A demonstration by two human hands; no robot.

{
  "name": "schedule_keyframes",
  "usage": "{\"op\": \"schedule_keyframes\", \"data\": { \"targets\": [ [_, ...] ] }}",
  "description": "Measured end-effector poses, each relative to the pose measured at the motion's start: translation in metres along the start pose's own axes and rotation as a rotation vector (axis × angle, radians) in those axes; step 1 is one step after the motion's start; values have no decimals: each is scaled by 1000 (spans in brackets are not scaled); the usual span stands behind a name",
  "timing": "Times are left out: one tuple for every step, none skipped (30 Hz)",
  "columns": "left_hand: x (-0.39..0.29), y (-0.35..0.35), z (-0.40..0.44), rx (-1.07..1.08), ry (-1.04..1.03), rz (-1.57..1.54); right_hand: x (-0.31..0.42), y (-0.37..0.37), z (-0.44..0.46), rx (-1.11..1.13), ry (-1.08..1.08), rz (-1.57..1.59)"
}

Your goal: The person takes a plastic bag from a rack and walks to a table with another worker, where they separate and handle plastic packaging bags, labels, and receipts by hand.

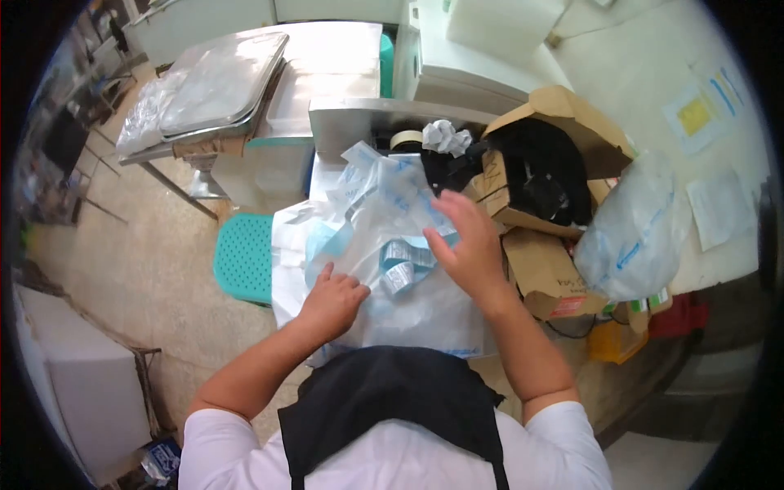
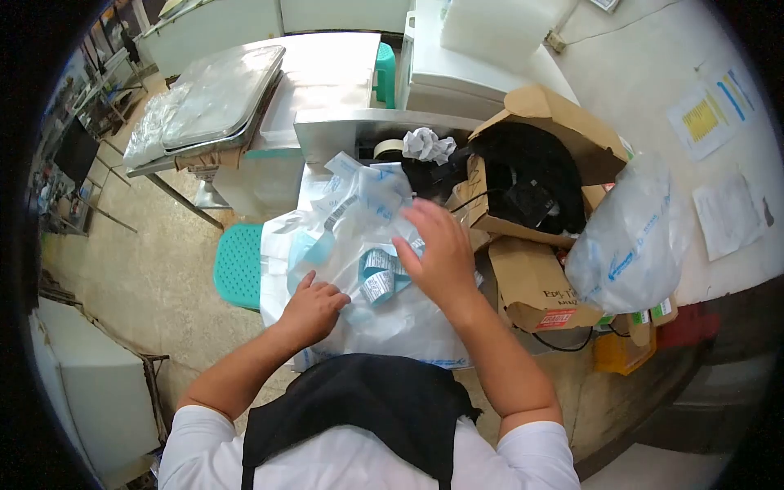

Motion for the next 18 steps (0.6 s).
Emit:
{"op": "schedule_keyframes", "data": {
  "targets": [
    [2, 0, 0, 27, -18, -50, -3, -20, -10, 166, -23, 66],
    [4, 2, 0, 51, -35, -96, -8, -42, -25, 329, -44, 130],
    [5, 16, -3, -11, -52, -231, -11, -63, -38, 488, -63, 193],
    [3, 34, -7, -72, -73, -363, -10, -70, -46, 491, -55, 202],
    [2, 55, -12, -133, -96, -494, -12, -75, -53, 493, -49, 209],
    [2, 89, -21, -233, -143, -623, -15, -80, -57, 495, -43, 216],
    [4, 122, -28, -303, -145, -747, -22, -85, -60, 504, -38, 196],
    [3, 161, -37, -389, -225, -757, -22, -81, -60, 481, -51, 139],
    [14, 181, -38, -439, -213, -1207, -19, -77, -58, 456, -60, 83],
    [10, 232, -49, -555, -198, -1223, -15, -72, -54, 426, -66, 26],
    [12, 277, -59, -706, -242, -1141, -11, -65, -48, 386, -64, 60],
    [6, 317, -68, -765, -351, -1184, -6, -57, -40, 343, -61, 93],
    [10, 348, -77, -973, -357, -1270, 1, -47, -33, 301, -57, 127],
    [3, 378, -73, -921, -569, -1362, 11, -31, -24, 236, -40, 188],
    [-4, 408, -72, -899, -730, -1344, 24, -12, -15, 170, -24, 250],
    [-13, 425, -74, -954, -730, -1385, 34, 5, -8, 105, -10, 314],
    [-31, 440, -73, -1008, -731, -1427, 43, 14, 0, 105, 18, 370],
    [-41, 448, -70, -1031, -737, -1442, 52, 22, 8, 107, 46, 426]
  ]
}}
Point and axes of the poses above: each hand's wrist, its own z-axis towards the middle knuckle, its own y-axis out of the back of the hand, x = y × z, the point moved 10 cm from there along z, towards the middle knuckle, and after that the axes turned 12 degrees about x, right-handed, at the moved point
